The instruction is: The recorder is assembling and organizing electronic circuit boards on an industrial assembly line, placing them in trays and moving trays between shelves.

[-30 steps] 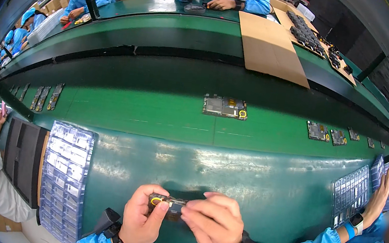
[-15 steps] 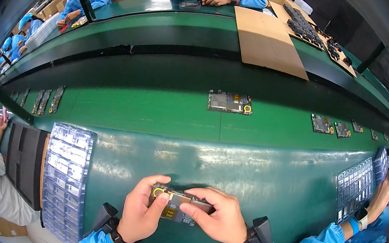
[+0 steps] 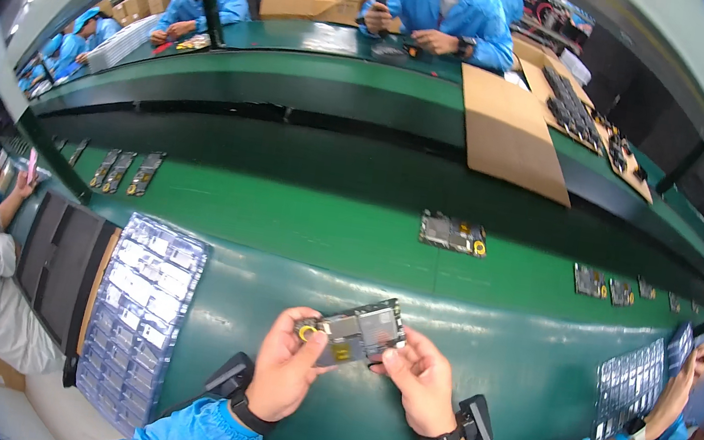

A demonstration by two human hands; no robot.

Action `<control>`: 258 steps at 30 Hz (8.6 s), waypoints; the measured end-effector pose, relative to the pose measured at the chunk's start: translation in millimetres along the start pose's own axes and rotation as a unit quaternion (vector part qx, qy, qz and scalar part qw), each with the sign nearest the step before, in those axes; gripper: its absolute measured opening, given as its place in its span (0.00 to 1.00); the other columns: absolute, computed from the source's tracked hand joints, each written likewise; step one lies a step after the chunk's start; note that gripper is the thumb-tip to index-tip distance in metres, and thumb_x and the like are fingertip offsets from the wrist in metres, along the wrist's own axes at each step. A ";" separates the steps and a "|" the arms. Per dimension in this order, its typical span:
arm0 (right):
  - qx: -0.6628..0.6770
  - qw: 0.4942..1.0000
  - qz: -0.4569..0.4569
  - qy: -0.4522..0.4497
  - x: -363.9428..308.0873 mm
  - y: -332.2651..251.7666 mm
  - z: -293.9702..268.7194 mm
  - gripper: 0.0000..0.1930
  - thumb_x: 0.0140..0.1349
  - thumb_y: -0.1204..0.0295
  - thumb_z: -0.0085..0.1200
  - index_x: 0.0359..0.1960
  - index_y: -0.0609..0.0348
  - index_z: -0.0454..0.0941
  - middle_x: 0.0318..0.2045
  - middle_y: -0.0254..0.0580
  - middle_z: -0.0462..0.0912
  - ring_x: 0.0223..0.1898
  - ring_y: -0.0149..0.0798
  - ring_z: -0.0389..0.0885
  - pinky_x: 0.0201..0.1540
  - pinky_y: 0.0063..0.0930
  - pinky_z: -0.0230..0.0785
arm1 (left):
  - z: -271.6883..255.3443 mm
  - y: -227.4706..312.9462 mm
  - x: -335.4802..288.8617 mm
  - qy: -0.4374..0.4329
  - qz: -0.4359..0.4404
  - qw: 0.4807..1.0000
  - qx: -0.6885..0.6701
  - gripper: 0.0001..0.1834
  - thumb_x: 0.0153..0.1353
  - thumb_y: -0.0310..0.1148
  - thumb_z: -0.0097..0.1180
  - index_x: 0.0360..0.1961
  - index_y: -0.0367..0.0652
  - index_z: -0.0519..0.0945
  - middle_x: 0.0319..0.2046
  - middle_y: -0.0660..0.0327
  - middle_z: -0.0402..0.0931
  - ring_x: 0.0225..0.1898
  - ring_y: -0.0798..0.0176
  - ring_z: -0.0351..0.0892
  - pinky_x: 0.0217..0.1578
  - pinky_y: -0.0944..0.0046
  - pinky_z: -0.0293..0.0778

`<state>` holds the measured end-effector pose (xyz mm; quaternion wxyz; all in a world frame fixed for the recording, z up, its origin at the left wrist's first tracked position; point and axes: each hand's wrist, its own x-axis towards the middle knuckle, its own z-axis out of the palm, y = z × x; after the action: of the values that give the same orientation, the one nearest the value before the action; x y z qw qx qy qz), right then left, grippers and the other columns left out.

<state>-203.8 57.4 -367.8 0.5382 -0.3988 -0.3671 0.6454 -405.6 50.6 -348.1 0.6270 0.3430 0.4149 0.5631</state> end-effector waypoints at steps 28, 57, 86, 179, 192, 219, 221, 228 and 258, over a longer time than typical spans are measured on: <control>-0.700 0.591 -0.248 -0.316 175.3 8.5 302.1 0.17 0.62 0.55 0.62 0.38 0.56 0.90 0.39 0.50 0.87 0.41 0.55 0.86 0.45 0.46 0.78 | 47.5 -123.4 26.2 0.093 0.110 0.982 0.123 0.36 0.55 0.31 0.64 0.66 0.33 0.67 0.61 0.39 0.73 0.59 0.36 0.77 0.62 0.48 0.73; -0.557 0.729 -0.333 -0.217 165.5 33.0 295.6 0.09 0.68 0.68 0.60 0.37 0.63 0.83 0.34 0.50 0.84 0.36 0.52 0.83 0.40 0.43 0.74 | 99.9 -297.2 80.2 0.159 -0.146 0.943 0.252 0.38 0.72 0.55 0.46 0.73 0.41 0.55 0.70 0.39 0.64 0.72 0.39 0.64 0.69 0.46 0.65; -0.522 0.791 -0.188 -0.258 178.4 35.4 295.6 0.18 0.57 0.62 0.74 0.35 0.62 0.80 0.31 0.41 0.86 0.30 0.36 0.83 0.36 0.30 0.75 | 86.7 -285.4 81.4 0.238 -0.178 0.944 -0.143 0.28 0.69 0.39 0.54 0.66 0.38 0.69 0.62 0.44 0.73 0.65 0.42 0.72 0.63 0.48 0.70; -0.690 0.420 -0.478 0.345 64.0 -550.0 -28.0 0.25 0.78 0.53 0.39 0.44 0.56 0.86 0.41 0.50 0.88 0.49 0.57 0.83 0.66 0.62 0.55 | -16.2 -31.9 28.5 -0.094 -0.055 0.994 -0.002 0.20 0.71 0.18 0.50 0.63 0.36 0.68 0.54 0.52 0.73 0.53 0.56 0.80 0.51 0.55 0.84; -0.628 0.331 -0.595 0.376 82.4 -532.8 -38.5 0.15 0.73 0.62 0.51 0.35 0.58 0.86 0.35 0.48 0.88 0.42 0.55 0.83 0.54 0.46 0.67 | -17.5 -25.8 22.5 -0.078 -0.075 0.994 -0.006 0.20 0.72 0.19 0.51 0.63 0.35 0.69 0.55 0.51 0.73 0.54 0.55 0.80 0.53 0.55 0.84; -0.584 0.683 -0.432 -0.069 42.5 -131.5 102.1 0.11 0.59 0.75 0.65 0.43 0.58 0.85 0.40 0.47 0.88 0.42 0.50 0.87 0.46 0.38 0.79 | -7.3 -36.3 45.2 -0.149 -0.063 0.987 0.002 0.17 0.74 0.22 0.49 0.62 0.34 0.69 0.59 0.50 0.69 0.54 0.55 0.82 0.51 0.56 0.85; -0.567 0.675 -0.428 -0.198 54.3 -79.9 136.7 0.11 0.60 0.75 0.65 0.45 0.58 0.85 0.42 0.46 0.88 0.43 0.50 0.86 0.47 0.39 0.79 | -16.0 -33.2 46.8 -0.188 -0.007 0.969 0.163 0.19 0.74 0.26 0.51 0.63 0.38 0.70 0.61 0.49 0.70 0.56 0.58 0.80 0.54 0.57 0.82; -0.558 0.617 -0.344 -0.436 80.5 -4.2 276.9 0.08 0.66 0.67 0.60 0.42 0.54 0.86 0.44 0.39 0.85 0.48 0.48 0.81 0.52 0.39 0.75 | -33.2 -109.7 72.3 -0.258 0.083 0.959 -0.084 0.28 0.68 0.30 0.60 0.66 0.39 0.67 0.48 0.59 0.75 0.51 0.65 0.77 0.57 0.61 0.73; -0.263 0.957 -0.124 -0.016 112.0 -25.0 62.1 0.05 0.72 0.73 0.58 0.40 0.62 0.80 0.28 0.34 0.82 0.24 0.26 0.79 0.28 0.20 0.74 | -9.0 -36.0 46.9 -0.134 -0.027 0.990 0.032 0.17 0.71 0.20 0.48 0.60 0.32 0.72 0.51 0.48 0.77 0.45 0.60 0.86 0.45 0.61 0.86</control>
<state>-261.7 169.0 -333.0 0.4841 -0.4671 -0.5792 0.4604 -397.6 92.1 -390.4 0.6805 0.4242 0.3542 0.4812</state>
